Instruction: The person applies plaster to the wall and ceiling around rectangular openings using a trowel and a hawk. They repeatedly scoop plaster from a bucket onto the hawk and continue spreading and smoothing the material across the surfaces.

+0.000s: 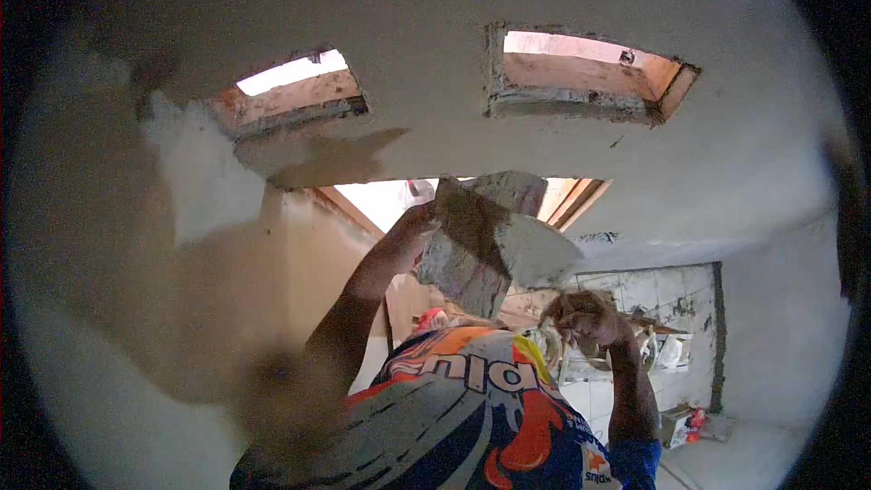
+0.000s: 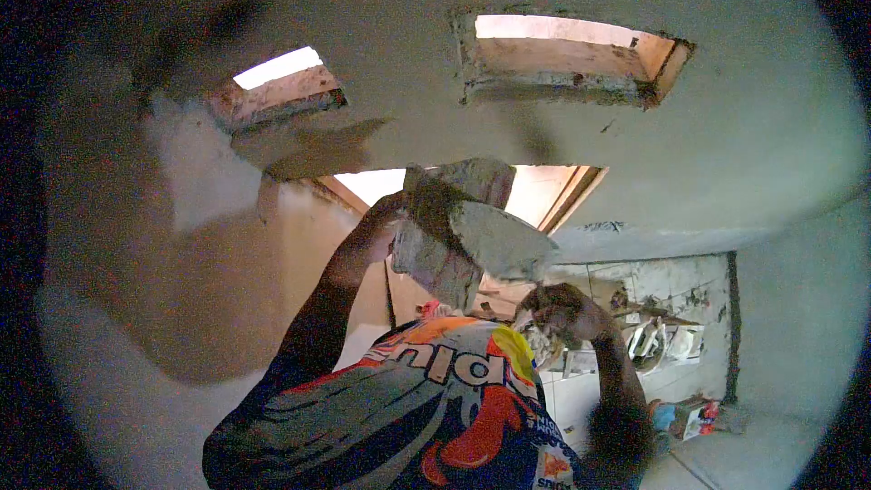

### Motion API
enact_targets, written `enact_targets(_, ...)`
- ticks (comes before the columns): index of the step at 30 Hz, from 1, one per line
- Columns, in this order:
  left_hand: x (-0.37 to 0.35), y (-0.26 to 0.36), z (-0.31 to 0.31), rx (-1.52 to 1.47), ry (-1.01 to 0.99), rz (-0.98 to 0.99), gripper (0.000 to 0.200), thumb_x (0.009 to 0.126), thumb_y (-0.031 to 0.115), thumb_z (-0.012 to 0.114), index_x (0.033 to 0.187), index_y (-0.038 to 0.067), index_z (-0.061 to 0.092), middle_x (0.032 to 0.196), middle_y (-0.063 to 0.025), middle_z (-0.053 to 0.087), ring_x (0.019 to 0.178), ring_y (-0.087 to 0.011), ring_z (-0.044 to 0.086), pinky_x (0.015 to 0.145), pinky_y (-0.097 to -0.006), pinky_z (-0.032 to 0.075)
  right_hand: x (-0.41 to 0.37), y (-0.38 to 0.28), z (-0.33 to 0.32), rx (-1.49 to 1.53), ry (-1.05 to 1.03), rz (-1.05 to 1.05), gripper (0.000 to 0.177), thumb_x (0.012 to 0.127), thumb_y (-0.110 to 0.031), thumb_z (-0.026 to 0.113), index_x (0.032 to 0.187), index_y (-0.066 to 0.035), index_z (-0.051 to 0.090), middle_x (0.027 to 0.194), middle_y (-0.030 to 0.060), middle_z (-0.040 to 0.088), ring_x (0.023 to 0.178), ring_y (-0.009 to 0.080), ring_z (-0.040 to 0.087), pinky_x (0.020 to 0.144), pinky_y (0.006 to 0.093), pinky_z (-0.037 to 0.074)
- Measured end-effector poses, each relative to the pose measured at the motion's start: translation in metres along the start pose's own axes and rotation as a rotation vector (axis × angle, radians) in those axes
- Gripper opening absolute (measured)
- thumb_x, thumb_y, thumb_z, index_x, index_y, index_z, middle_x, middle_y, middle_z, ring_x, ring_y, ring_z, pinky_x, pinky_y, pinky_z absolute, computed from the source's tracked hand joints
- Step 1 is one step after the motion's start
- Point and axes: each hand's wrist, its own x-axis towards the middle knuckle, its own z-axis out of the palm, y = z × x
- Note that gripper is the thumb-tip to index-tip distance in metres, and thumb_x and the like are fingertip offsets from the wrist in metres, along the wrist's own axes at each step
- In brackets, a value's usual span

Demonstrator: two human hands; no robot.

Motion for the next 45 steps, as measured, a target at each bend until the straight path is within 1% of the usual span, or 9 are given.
enact_targets(4,-0.001,0.015,-0.015,-0.369,-0.166,-0.31,0.05,0.08,0.04,0.057,0.113,0.004,0.051,0.107,-0.0058,0.057,0.094,-0.0198,0.056,0.083,-0.0376,0.044,0.0,0.044,-0.023,0.285,-0.384,0.318,0.025,0.081,-0.024,0.053,0.076,0.0,0.058,0.081,0.0103,0.058,0.068,0.0139,0.054,0.06,0.0283,0.044)
enact_targets(7,-0.004,0.013,-0.025,-0.535,-0.081,-0.365,0.049,0.077,0.037,0.061,0.11,0.002,0.053,0.108,-0.0059,0.056,0.103,-0.0182,0.05,0.089,-0.0346,0.037,-0.013,0.085,-0.038,-0.81,-0.135,-0.584,0.03,0.082,-0.03,0.053,0.093,-0.003,0.06,0.079,0.0119,0.058,0.076,0.0154,0.054,0.064,0.0287,0.045)
enact_targets(8,-0.003,-0.001,-0.032,-0.461,-0.013,-0.3,0.05,0.079,0.037,0.059,0.114,0.003,0.05,0.11,-0.0065,0.055,0.101,-0.0204,0.052,0.088,-0.037,0.04,-0.03,0.108,-0.049,-0.818,-0.152,-0.584,0.03,0.082,-0.03,0.053,0.093,-0.003,0.06,0.079,0.0119,0.058,0.076,0.0154,0.054,0.064,0.0287,0.045)
enact_targets(10,0.0,-0.005,-0.038,-0.392,0.063,-0.23,0.051,0.081,0.038,0.056,0.118,0.005,0.048,0.112,-0.0071,0.055,0.1,-0.0226,0.054,0.086,-0.0394,0.043,-0.042,0.042,-0.014,-0.153,0.172,0.45,0.035,0.078,-0.03,0.057,0.101,-0.004,0.057,0.083,0.0145,0.06,0.076,0.0194,0.056,0.066,0.0323,0.047)
enact_targets(18,0.011,0.03,-0.023,-0.39,0.234,-0.254,0.068,0.069,0.053,0.063,0.115,0.005,0.047,0.106,-0.0075,0.052,0.095,-0.0206,0.052,0.083,-0.0371,0.04,-0.035,0.002,0.032,-1.293,0.478,0.032,0.041,0.06,-0.005,0.054,0.099,0.005,0.049,0.086,0.0211,0.053,0.077,0.0418,0.05,0.069,0.045,0.043)
enact_targets(22,0.014,-0.002,-0.035,-0.131,0.147,-0.024,0.059,0.079,0.048,0.056,0.115,0.003,0.045,0.107,-0.0089,0.052,0.091,-0.0219,0.053,0.081,-0.0385,0.041,-0.02,-0.011,0.034,-1.253,0.446,0.325,0.033,0.063,-0.014,0.059,0.091,0.002,0.051,0.095,0.0198,0.052,0.088,0.0361,0.05,0.077,0.0436,0.041)
enact_targets(26,0.009,0.002,-0.047,0.156,0.031,0.013,0.046,0.087,0.039,0.048,0.112,0.0,0.047,0.104,-0.0106,0.054,0.091,-0.0188,0.051,0.084,-0.0351,0.039,-0.023,0.018,0.022,-1.423,0.499,-0.004,0.04,0.063,-0.012,0.058,0.099,0.003,0.05,0.094,0.019,0.053,0.083,0.0349,0.051,0.076,0.0435,0.042)
enact_targets(38,-0.011,0.052,-0.046,0.401,-0.229,-0.175,0.035,0.086,0.033,0.05,0.092,-0.001,0.057,0.074,-0.0126,0.06,0.068,-0.0166,0.054,0.065,-0.0309,0.043,0.004,-0.014,0.003,-1.533,0.845,0.129,0.057,0.058,-0.014,0.065,0.109,0.005,0.047,0.11,0.0249,0.051,0.101,0.0418,0.048,0.09,0.0451,0.037)
enact_targets(45,-0.038,-0.073,-0.056,0.274,-0.224,-0.382,0.032,0.087,0.028,0.05,0.091,-0.003,0.055,0.077,-0.0112,0.06,0.07,-0.0161,0.053,0.066,-0.031,0.043,-0.008,-0.055,-0.021,-1.368,1.082,-0.083,0.027,0.071,-0.011,0.062,0.094,0.002,0.053,0.086,0.0186,0.057,0.078,0.0343,0.055,0.068,0.0371,0.043)
